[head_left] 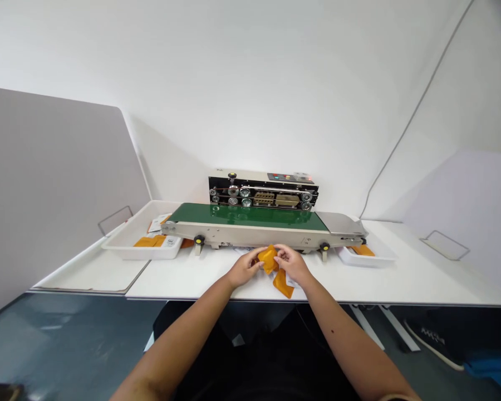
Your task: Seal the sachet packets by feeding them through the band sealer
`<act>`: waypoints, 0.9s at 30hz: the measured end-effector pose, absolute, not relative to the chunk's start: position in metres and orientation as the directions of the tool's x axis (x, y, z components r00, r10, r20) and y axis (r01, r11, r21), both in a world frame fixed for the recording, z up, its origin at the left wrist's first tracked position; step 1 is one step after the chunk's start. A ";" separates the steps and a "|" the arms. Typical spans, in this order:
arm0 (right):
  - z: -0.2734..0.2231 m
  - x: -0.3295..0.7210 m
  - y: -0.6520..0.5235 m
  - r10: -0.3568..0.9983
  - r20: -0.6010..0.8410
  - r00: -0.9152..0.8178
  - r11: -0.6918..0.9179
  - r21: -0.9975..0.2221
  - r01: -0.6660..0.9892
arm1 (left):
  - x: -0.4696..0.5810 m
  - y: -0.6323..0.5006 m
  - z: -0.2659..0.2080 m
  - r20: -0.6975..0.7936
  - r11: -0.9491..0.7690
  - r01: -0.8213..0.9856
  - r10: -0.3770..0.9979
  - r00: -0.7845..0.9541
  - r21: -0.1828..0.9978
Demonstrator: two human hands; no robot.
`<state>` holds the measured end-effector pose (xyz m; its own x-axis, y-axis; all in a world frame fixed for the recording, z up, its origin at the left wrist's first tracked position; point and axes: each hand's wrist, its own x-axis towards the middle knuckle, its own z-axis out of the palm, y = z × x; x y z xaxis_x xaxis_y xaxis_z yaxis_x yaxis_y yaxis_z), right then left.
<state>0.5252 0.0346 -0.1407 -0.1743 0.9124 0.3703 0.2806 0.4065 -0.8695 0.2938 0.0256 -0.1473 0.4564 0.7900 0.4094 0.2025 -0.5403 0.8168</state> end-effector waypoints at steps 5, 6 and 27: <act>-0.136 0.513 0.028 0.886 0.439 -0.147 0.463 -0.839 0.286 | 0.292 0.026 -0.149 0.428 -0.523 0.171 0.812 0.397 0.835; -0.137 0.510 0.027 0.896 0.418 -0.154 0.444 -0.863 0.243 | 0.292 0.026 -0.149 0.431 -0.527 0.177 0.812 0.393 0.831; -0.024 0.651 0.188 0.741 0.049 0.670 0.160 -0.982 -0.105 | 0.292 0.023 -0.148 0.449 -0.516 0.162 0.833 0.322 0.841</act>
<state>0.6514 0.1881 -0.0235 0.6698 0.7409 0.0492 -0.1047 0.1598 -0.9816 0.2923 0.0229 -0.1481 0.3216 0.8335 0.4493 0.1617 -0.5159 0.8412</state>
